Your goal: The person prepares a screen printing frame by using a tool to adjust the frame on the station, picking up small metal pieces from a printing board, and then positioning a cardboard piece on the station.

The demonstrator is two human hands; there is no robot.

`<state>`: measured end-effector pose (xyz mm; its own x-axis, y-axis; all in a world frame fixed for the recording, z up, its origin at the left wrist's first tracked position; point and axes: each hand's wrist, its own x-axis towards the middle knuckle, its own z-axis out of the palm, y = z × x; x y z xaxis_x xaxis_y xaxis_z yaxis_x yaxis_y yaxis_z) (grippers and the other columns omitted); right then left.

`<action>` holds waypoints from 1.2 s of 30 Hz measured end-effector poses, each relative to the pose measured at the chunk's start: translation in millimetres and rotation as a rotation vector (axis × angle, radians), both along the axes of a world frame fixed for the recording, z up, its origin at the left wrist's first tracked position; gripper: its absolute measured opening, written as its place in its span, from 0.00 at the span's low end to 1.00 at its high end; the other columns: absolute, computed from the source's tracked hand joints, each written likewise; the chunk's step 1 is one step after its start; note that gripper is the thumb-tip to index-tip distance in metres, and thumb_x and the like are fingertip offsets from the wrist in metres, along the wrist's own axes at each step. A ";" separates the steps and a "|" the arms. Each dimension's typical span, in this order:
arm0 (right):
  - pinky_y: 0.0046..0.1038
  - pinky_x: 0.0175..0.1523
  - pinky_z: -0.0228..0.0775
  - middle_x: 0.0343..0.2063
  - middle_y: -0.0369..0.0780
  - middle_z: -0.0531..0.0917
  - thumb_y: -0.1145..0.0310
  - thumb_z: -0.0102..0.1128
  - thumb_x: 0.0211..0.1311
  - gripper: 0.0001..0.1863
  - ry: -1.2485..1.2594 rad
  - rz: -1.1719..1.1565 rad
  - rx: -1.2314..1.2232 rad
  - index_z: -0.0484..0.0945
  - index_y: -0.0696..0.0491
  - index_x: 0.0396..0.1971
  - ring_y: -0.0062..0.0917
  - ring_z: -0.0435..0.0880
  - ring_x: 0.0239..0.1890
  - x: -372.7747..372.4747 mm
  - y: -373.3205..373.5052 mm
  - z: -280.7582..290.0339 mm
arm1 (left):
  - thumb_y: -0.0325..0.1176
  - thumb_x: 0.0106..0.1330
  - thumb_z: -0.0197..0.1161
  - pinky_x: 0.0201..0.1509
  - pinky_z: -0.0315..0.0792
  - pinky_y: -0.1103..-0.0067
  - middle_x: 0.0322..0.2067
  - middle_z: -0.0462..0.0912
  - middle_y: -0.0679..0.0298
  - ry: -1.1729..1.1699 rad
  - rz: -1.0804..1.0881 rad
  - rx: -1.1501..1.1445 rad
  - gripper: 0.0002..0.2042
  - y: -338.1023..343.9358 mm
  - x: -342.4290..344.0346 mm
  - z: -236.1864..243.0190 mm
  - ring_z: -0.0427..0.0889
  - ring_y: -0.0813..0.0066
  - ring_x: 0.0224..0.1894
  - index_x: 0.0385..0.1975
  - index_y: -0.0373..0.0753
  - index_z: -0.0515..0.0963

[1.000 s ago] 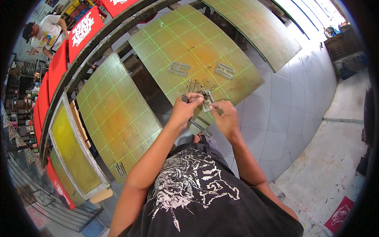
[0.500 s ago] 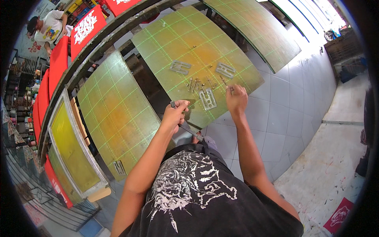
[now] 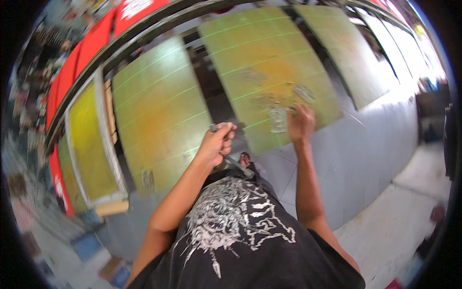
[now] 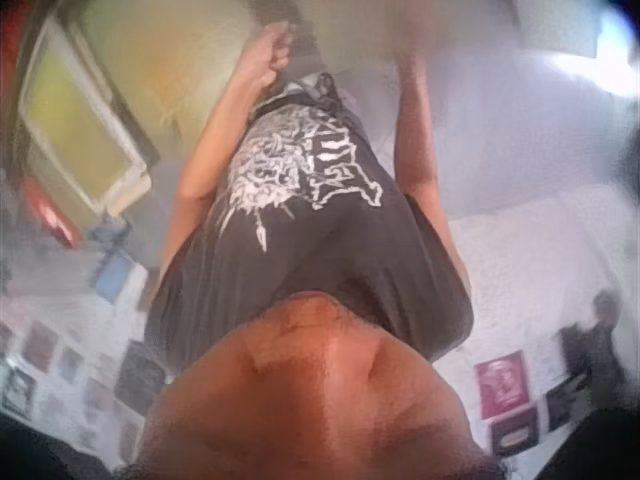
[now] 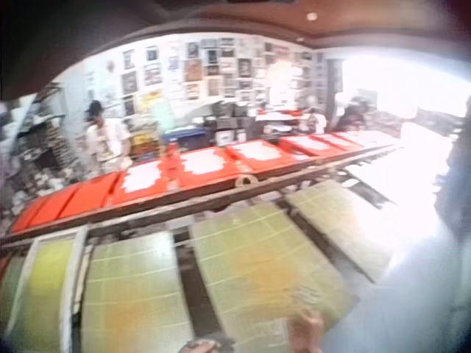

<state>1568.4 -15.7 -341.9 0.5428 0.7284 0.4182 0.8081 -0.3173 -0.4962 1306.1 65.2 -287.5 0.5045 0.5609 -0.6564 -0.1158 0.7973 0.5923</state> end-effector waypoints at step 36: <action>0.40 0.40 0.68 0.27 0.44 0.77 0.61 0.69 0.44 0.13 0.052 0.035 -0.145 0.79 0.54 0.25 0.40 0.76 0.35 -45.0 40.1 -1.5 | 0.46 0.67 0.55 0.11 0.45 0.87 0.19 0.66 0.74 0.153 0.576 -0.053 0.13 -78.5 -239.2 -9.5 0.51 0.88 0.11 0.34 0.42 0.74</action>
<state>1523.5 24.4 -343.4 0.5341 0.7980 0.2793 0.7945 -0.3608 -0.4884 1066.9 -13.3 -297.0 0.0261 0.6804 -0.7323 -0.4546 0.6605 0.5975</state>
